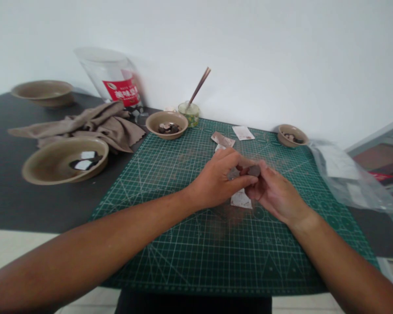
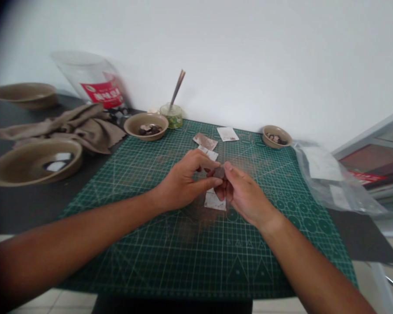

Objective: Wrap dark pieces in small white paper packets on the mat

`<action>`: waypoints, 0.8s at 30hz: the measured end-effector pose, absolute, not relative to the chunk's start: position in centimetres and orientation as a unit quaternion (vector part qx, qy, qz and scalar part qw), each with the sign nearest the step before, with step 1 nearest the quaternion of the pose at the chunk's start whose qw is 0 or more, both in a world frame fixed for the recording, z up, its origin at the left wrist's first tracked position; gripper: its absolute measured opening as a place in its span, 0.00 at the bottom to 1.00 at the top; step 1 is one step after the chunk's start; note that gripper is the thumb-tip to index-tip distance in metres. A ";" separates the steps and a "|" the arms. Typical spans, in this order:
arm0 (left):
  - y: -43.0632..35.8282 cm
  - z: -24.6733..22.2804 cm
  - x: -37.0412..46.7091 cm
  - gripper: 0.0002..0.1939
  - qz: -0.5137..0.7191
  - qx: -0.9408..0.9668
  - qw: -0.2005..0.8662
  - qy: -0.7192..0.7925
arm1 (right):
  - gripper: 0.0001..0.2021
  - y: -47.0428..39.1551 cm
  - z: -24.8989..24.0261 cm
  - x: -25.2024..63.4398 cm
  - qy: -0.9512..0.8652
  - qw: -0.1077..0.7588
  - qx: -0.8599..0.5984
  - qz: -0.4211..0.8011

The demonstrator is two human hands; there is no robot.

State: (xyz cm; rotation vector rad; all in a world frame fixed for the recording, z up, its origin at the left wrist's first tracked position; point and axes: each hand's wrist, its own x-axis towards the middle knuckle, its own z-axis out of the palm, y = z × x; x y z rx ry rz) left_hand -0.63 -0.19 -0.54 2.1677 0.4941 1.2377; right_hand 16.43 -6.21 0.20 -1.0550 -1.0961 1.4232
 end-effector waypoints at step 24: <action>-0.4 -0.5 -0.8 0.11 0.432 0.720 0.536 0.087 | 0.11 -6.6 0.6 17.2 -0.437 0.497 -0.354 0.661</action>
